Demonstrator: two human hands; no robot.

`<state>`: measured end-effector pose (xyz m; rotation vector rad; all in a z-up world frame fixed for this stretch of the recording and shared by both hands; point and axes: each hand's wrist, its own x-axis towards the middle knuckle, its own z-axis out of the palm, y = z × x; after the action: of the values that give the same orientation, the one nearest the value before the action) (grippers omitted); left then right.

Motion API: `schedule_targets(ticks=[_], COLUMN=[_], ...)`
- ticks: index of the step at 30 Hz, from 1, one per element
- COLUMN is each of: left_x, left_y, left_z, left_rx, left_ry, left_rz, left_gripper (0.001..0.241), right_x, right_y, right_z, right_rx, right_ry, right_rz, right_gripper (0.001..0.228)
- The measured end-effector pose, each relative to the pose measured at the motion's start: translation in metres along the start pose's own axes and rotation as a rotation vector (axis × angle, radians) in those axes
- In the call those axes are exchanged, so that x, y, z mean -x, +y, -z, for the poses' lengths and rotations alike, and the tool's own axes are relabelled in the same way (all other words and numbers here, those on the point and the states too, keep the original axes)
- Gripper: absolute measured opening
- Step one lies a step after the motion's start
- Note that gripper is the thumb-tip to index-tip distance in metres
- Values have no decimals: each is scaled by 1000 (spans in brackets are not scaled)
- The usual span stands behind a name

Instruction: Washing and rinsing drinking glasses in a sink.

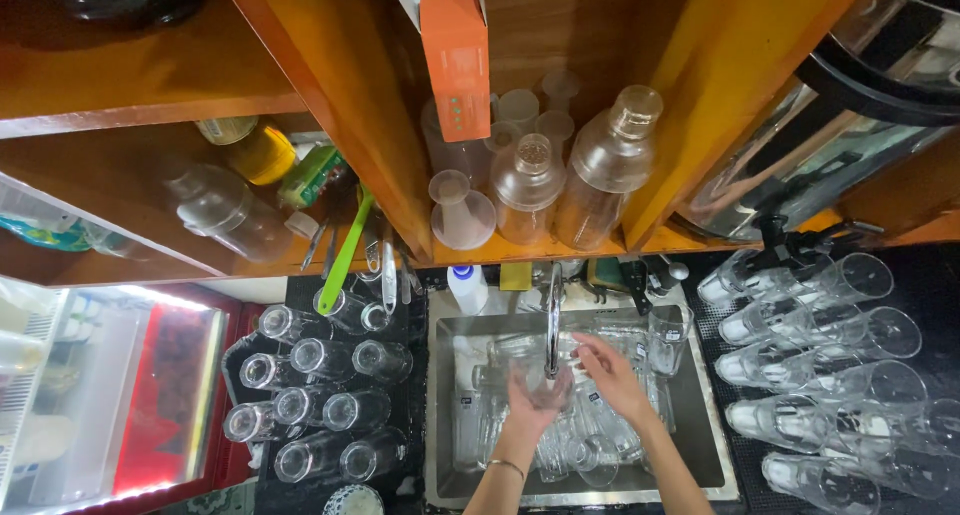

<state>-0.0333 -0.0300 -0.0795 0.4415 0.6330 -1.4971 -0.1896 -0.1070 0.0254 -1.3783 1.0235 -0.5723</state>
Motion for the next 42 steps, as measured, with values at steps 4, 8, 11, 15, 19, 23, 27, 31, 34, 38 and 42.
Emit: schedule_targets(ticks=[4,8,11,15,19,23,27,31,34,38,42], left_x=[10,-12,-20,-20,1,52,73,97,121,132,143], left_y=[-2,-4,6,28,47,56,69,87,87,73,56], left_z=[-19,14,46,82,90,60,46,13,-29,-49,-71], left_rx=[35,-34,26,-156,-104,-303,-463,-825,-1557,-1944,-1780], left_ry=[309,296,248,247,337,194,154,209,171,83,150], left_rz=[-12,-23,23,-16,-118,-100,55,2,-180,-175,-180], left_gripper=[61,69,81,69,63,64,75,74,76,79,74], right_x=[19,19,12,-5,-25,-34,-36,-34,-42,-52,-82], right_y=[-9,-6,19,22,34,29,44,84,88,89,105], right_z=[-23,-42,-53,-54,-58,-58,-56,-46,-42,-44,-41], right_rx=[133,73,28,-55,-96,-99,-301,-393,-423,-379,46], right_ry=[10,66,88,1,-100,-182,-194,-167,-163,-143,-153], right_rz=[-15,-85,-132,-208,-306,-329,-427,-618,-692,-727,-502], right_gripper=[46,50,46,42,47,33,48,57,55,38,35])
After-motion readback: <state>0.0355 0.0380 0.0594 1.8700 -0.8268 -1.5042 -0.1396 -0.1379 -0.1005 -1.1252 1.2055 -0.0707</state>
